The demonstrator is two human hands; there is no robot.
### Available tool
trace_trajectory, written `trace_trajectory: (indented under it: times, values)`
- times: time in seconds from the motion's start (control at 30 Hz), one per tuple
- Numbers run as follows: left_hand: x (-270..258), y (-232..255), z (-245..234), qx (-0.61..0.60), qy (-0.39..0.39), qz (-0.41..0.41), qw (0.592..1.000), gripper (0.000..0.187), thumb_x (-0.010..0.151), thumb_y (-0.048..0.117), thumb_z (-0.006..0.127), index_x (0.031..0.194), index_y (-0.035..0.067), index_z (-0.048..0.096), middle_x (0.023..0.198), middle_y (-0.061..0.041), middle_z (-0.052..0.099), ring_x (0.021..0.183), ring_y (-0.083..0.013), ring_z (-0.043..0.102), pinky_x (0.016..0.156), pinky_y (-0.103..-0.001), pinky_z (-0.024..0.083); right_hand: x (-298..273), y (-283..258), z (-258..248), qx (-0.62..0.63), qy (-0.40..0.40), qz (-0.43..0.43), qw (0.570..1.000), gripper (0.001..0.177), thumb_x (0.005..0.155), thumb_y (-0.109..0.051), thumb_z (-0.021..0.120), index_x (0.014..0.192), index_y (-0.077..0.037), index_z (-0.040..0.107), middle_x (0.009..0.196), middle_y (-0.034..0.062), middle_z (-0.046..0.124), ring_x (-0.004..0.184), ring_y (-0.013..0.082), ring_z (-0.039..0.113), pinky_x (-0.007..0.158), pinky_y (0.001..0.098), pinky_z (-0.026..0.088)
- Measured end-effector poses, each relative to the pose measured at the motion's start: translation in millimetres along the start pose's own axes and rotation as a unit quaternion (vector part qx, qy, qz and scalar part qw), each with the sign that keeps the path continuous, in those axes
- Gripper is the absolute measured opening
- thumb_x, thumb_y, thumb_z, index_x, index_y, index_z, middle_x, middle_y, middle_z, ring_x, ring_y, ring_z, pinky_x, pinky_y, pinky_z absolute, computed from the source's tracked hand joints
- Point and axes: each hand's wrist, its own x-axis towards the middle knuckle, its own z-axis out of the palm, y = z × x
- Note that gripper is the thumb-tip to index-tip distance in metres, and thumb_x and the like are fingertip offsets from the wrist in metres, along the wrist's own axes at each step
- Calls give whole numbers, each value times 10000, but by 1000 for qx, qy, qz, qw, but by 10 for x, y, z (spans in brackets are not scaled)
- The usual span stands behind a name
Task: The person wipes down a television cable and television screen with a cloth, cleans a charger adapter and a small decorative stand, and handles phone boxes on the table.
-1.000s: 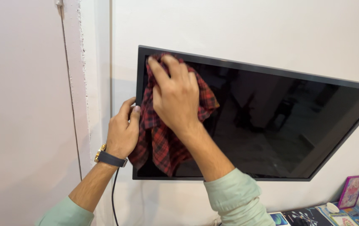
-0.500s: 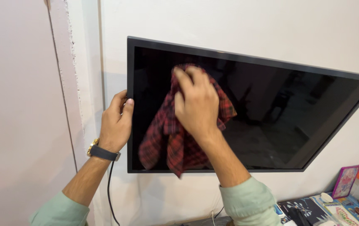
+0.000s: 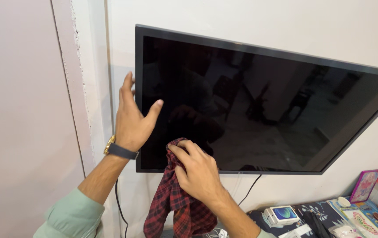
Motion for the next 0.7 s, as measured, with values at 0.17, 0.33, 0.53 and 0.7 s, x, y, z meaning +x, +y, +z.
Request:
trace_trajectory:
  times: [0.17,0.33,0.53,0.7]
  values:
    - [174,30,149,63,41,80,994,1188,882,348,898,1618,1,32,1612,-303,207,1489,-487,302,1190,-576,365,-185,-52,25,14,6,11,1000,482,747,-32,645,1226,-43,696,1177,118,660,1054,295,687,822,391,584]
    - [416,150,237,141,106,140,974,1333,797,462,974,1608,29,8,1609,-306,219,1468,-481,308,1181,-592,368,-269,-34,50,17,3,9,1000,488,727,-31,656,1213,-43,701,1167,121,664,1038,306,686,806,398,582]
    - [437,163,127,-25,-19,-96,995,1108,860,409,750,1645,123,23,1502,-215,436,971,-450,670,817,-529,590,-243,-41,-7,25,6,39,999,479,736,-25,650,1212,-46,700,1149,112,665,986,296,693,788,387,582]
    - [380,4,77,110,161,252,948,595,1181,166,559,1620,95,163,1488,-236,534,1258,-377,658,1112,-420,568,-25,-105,-109,12,103,2,995,492,747,-8,649,1237,-39,688,1160,128,648,1012,327,680,827,407,571]
